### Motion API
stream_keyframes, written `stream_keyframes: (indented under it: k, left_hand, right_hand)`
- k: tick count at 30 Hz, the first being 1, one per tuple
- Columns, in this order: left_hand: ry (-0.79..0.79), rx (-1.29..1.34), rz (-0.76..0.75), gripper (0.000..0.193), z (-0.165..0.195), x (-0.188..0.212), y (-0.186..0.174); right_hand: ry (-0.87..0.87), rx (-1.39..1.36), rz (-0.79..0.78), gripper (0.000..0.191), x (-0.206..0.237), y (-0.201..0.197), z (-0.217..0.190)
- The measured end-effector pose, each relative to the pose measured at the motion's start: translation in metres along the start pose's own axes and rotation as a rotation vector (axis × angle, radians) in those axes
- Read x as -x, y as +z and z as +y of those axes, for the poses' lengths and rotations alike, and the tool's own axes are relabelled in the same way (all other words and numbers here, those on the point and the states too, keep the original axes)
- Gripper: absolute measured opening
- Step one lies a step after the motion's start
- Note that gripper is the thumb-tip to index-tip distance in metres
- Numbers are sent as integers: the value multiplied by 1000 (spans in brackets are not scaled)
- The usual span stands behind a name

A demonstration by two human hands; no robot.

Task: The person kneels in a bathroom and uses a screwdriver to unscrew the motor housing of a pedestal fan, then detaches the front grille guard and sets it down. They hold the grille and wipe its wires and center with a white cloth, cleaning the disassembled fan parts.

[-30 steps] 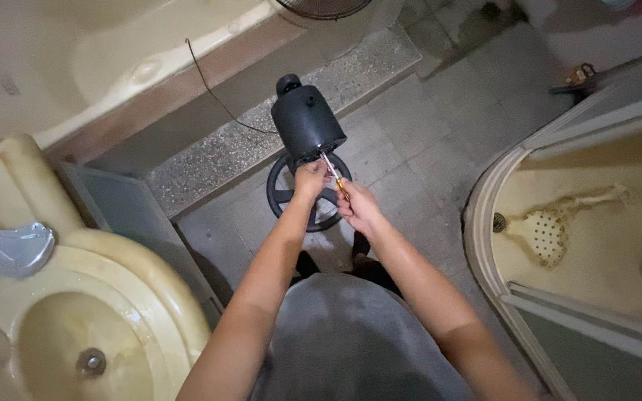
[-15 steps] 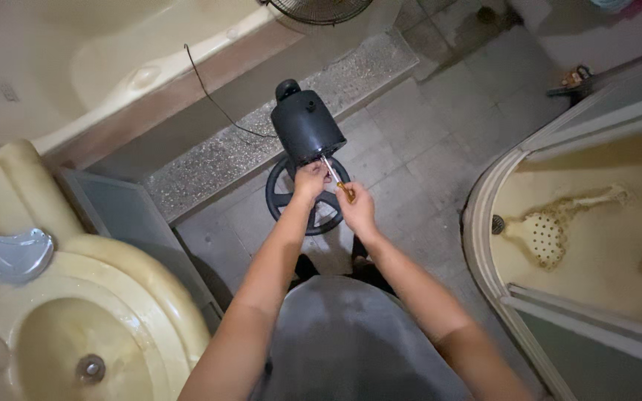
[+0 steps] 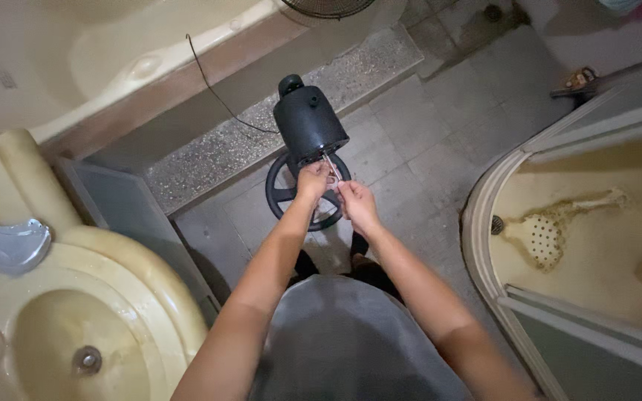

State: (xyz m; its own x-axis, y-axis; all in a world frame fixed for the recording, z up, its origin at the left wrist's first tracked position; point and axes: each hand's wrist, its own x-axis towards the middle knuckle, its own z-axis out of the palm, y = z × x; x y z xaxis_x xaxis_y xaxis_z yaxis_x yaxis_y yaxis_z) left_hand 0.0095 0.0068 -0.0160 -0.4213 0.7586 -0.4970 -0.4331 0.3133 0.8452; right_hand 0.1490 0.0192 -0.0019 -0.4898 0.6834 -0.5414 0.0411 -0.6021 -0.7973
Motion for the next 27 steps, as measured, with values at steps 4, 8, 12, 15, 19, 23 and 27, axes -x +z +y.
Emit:
stream_keyframes:
  k: [4, 8, 12, 15, 19, 23, 27]
  left_hand:
    - [-35, 27, 6, 28, -3, -2, -2]
    - [-42, 23, 0, 26, -6, -3, -3]
    - [6, -46, -8, 25, -8, -3, -4]
    - [24, -107, 51, 25, -9, -5, -1]
    - [152, -241, 55, 26, -9, -6, 1]
    - [187, -207, 50, 26, -12, -3, 0]
    - [250, -142, -12, 26, -14, -2, -2]
  right_hand:
    - [254, -267, -173, 25, -3, -8, -15]
    - [408, -451, -285, 28, -11, -18, -15]
    - [283, -261, -231, 27, -15, -18, -6]
    - [-299, 430, 90, 32, -13, -5, 1]
    - [-642, 769, 223, 31, 3, 10, -11]
    - [-793, 798, 201, 28, 13, 25, -18]
    - [-572, 647, 188, 26, 5, 26, -9]
